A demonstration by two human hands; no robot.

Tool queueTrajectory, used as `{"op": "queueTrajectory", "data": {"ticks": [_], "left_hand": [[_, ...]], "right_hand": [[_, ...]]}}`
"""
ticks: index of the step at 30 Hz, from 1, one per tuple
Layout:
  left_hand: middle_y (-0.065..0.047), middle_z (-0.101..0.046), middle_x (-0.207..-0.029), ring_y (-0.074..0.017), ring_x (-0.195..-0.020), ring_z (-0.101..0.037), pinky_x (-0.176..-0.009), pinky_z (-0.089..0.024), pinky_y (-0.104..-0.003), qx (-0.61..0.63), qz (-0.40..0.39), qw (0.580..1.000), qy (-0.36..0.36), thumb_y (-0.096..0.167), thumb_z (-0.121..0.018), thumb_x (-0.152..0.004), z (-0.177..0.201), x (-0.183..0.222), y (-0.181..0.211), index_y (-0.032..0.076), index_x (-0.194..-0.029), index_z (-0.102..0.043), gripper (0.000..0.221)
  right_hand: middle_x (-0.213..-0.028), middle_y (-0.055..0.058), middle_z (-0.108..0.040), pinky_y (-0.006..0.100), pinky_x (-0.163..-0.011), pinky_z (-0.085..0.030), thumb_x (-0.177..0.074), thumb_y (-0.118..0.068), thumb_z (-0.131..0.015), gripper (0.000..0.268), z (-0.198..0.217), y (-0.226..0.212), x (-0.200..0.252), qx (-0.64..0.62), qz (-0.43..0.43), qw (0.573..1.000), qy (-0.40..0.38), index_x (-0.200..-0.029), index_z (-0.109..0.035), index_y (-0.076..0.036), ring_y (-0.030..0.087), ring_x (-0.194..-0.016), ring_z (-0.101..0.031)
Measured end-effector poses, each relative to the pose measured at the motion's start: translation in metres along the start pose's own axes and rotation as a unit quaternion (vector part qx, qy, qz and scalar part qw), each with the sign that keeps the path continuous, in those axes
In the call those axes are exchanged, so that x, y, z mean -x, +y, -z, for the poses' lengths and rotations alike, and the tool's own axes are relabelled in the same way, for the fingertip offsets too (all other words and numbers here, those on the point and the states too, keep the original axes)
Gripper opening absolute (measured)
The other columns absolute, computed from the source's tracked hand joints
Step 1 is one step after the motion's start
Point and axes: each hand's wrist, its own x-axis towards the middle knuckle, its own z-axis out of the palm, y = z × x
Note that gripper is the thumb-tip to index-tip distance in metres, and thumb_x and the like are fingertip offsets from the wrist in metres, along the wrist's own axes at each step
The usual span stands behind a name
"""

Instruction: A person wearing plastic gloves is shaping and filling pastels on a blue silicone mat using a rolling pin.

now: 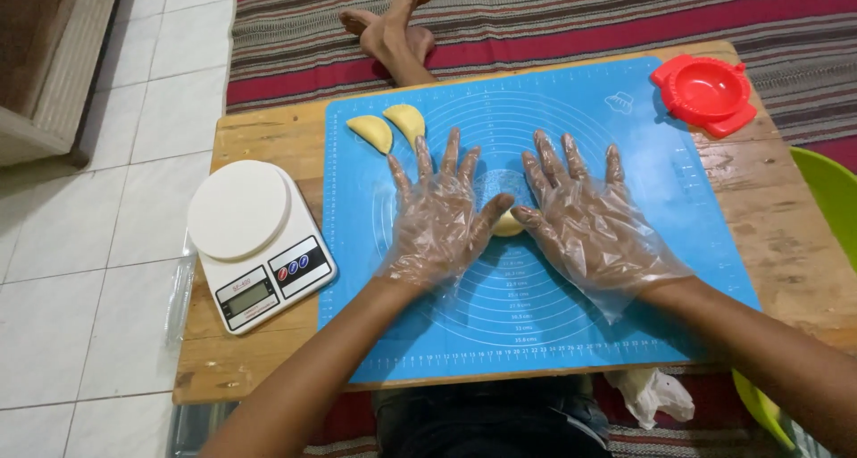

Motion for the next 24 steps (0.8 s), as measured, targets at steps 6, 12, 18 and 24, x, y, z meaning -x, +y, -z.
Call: {"op": "queueTrajectory", "data": {"ticks": [6,12,18,24], "left_hand": [[-0.01,-0.056,-0.142,-0.0365,-0.13,-0.057,-0.112,-0.028,-0.074,0.187,-0.251,0.938,0.148,0.056,-0.075,-0.082,-0.021,0.007,-0.035,0.021,-0.144,-0.049,0.076],[-0.009,-0.074,-0.111,-0.0207,-0.091,-0.071,-0.081,-0.058,-0.033,0.063,-0.39,0.88,0.265,0.019,-0.081,-0.083,-0.006,0.002,-0.026,0.011,-0.106,-0.073,0.026],[-0.01,-0.073,-0.088,-0.0176,-0.061,-0.063,-0.055,-0.054,-0.027,0.031,-0.389,0.897,0.207,0.01,-0.078,-0.083,0.001,-0.009,-0.021,0.004,-0.102,-0.074,0.02],[-0.009,-0.075,-0.094,-0.0224,-0.087,-0.074,-0.075,-0.06,-0.03,0.074,-0.292,0.953,0.033,0.027,-0.068,-0.096,0.013,-0.02,-0.024,0.012,-0.108,-0.075,0.021]], "right_hand": [[-0.164,0.021,-0.023,0.069,-0.116,0.003,-0.103,-0.059,-0.028,0.071,0.008,0.017,0.008,-0.116,0.046,0.992,0.024,-0.16,-0.028,-0.018,0.044,-0.151,-0.011],[-0.12,0.011,-0.069,0.036,-0.078,-0.059,-0.078,-0.035,-0.076,0.046,0.024,0.036,0.007,-0.057,0.166,0.98,0.093,-0.118,-0.074,-0.013,0.024,-0.084,-0.071],[-0.09,0.004,-0.068,0.038,-0.073,-0.055,-0.075,-0.015,-0.074,0.034,0.011,0.046,0.001,-0.08,0.219,0.964,0.131,-0.108,-0.072,-0.012,0.024,-0.075,-0.065],[-0.094,0.002,-0.067,0.034,-0.073,-0.054,-0.087,-0.029,-0.069,0.024,-0.002,0.047,-0.004,-0.043,0.143,0.987,0.067,-0.108,-0.07,-0.018,0.018,-0.086,-0.067]]}}
